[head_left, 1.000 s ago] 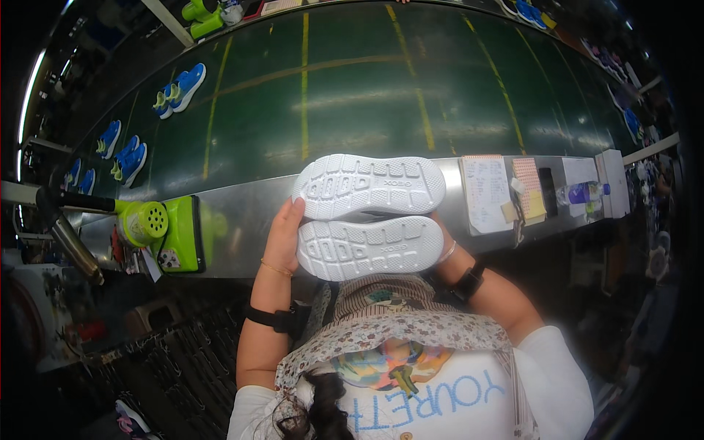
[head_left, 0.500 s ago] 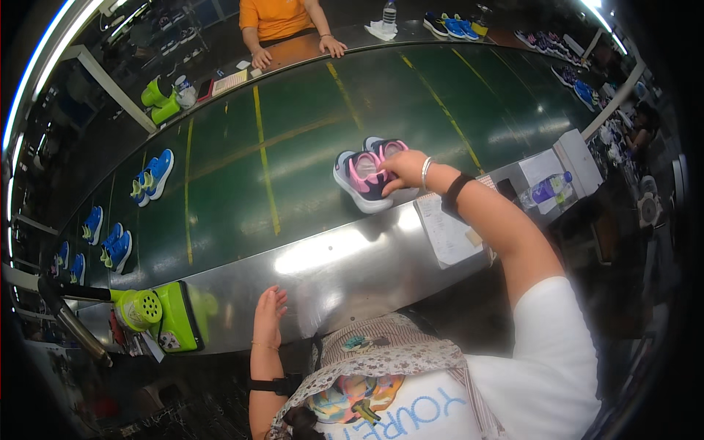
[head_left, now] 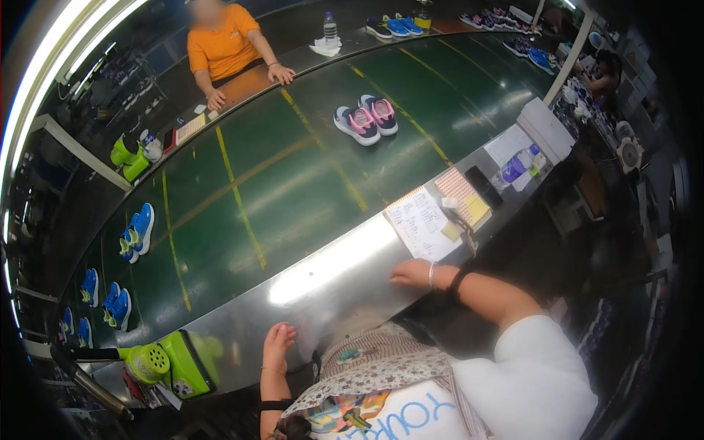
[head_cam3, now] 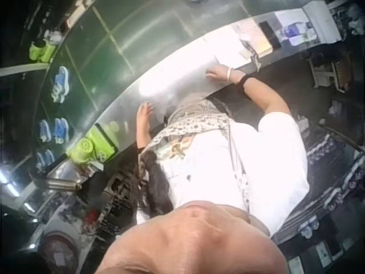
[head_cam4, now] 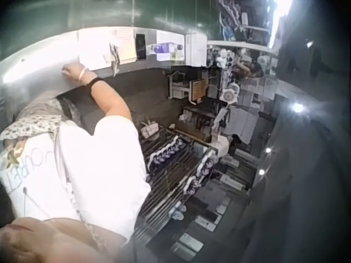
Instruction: The person picks up a pair of shoes from the conveyor belt, inspects them by hand, and places them on a rack. They repeat this process with another pair of shoes, then pick up a single shoe, inspect it, and place it back on the belt before returning to the rack to organize the shoes.
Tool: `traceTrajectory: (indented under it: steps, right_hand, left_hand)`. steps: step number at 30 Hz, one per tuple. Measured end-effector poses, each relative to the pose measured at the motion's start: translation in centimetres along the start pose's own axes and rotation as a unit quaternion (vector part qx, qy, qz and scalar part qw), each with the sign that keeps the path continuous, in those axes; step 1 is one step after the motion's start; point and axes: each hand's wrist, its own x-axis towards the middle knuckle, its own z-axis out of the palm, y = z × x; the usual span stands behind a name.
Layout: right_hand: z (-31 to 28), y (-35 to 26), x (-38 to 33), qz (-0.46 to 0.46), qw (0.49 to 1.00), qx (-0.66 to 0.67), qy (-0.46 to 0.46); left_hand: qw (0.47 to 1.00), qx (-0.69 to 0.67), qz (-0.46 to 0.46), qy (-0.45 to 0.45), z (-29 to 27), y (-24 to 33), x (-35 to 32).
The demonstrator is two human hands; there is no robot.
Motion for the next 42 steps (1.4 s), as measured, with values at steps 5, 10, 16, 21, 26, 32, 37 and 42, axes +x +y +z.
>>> traceTrajectory:
  steps: [5,10,16,21,26,32,37,42]
  right_hand:
    - [9.4,-1.9,-3.5,0.058,0.990,0.095,0.090]
    - [10.2,-2.1,-3.7,0.093,0.975,0.125,0.161]
    - [9.9,-2.1,-3.1,0.099,0.975,0.140,0.140]
    - [9.4,-4.0,-2.7,0.095,0.963,0.214,0.134]
    - [7.8,-5.6,-2.8,0.105,0.943,0.290,0.126]
    - [7.5,-8.5,4.1,0.027,0.988,0.150,0.030]
    - [8.0,-11.4,9.9,0.073,0.991,0.111,0.027]
    - [9.0,-12.9,14.5,0.124,0.990,0.056,0.041]
  left_hand:
    - [0.982,0.176,0.052,-0.042,1.7,-1.3,2.5]
    - [0.876,0.444,0.115,-0.146,5.4,0.3,2.9]
    - [0.810,0.522,0.160,-0.214,6.2,1.1,1.9]
    - [0.808,0.545,0.153,-0.164,3.1,-1.3,-0.1]
    - [0.819,0.533,0.154,-0.145,2.7,-1.9,-1.6]
    - [0.862,0.482,0.117,-0.100,-1.7,-3.5,-3.6]
    - [0.879,0.449,0.114,-0.114,-6.0,-2.7,-2.2]
    - [0.875,0.456,0.140,-0.084,-10.8,0.3,2.0]
